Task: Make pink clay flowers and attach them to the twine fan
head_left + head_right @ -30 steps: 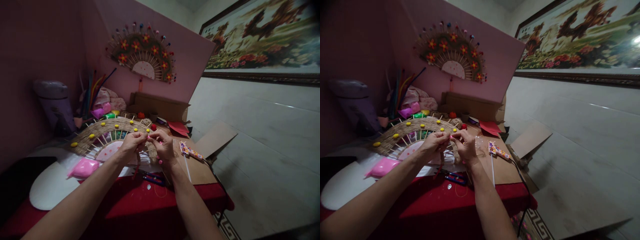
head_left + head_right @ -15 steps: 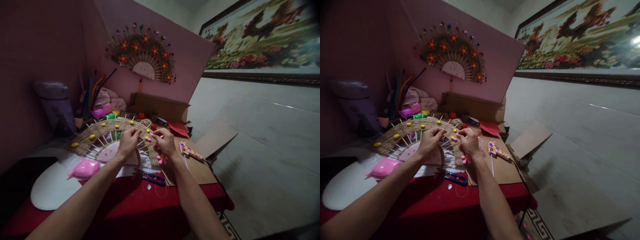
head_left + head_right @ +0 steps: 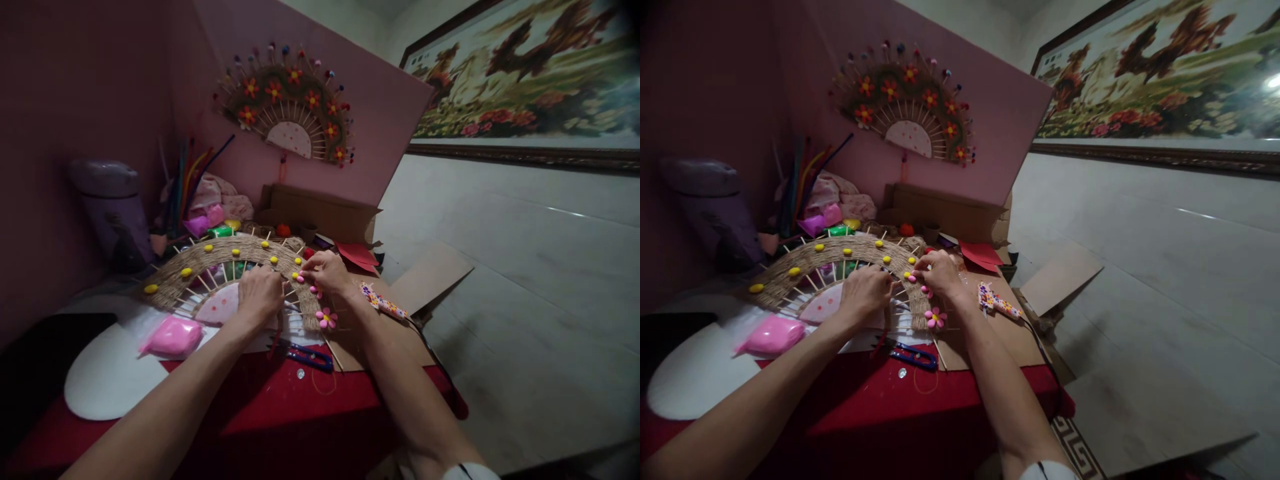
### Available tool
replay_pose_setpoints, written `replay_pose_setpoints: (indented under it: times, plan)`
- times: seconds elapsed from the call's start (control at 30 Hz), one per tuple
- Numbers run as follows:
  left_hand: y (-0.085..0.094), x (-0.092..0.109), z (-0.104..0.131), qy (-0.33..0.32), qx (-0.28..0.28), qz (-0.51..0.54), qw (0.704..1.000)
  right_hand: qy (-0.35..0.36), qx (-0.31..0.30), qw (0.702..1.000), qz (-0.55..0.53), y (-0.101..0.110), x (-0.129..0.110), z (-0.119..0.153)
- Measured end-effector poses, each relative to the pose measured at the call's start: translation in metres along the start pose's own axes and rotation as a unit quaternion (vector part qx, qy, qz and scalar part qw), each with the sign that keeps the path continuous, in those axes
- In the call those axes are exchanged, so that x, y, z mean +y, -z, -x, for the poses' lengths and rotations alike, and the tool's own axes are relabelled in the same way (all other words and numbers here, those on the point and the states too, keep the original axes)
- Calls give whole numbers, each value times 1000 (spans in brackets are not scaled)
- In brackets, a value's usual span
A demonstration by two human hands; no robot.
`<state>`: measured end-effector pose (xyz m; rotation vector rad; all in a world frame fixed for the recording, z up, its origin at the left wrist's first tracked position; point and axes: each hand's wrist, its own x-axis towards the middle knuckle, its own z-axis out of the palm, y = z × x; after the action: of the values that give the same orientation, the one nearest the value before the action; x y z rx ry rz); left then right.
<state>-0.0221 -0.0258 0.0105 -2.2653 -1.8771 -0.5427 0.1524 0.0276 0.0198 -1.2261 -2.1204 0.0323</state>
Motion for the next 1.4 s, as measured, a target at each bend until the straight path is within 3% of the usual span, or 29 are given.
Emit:
replay_pose_setpoints:
  times: [0.8, 1.1, 1.4]
  plan:
    - [-9, 2, 4, -19, 13, 0, 1000, -10, -41, 999, -27, 2, 1, 1]
    - [-11, 2, 4, -20, 16, 2, 1000, 73, -38, 990, 116, 10, -3, 12]
    - [-11, 2, 4, -22, 23, 10, 999, 117, -61, 975, 179, 13, -5, 17]
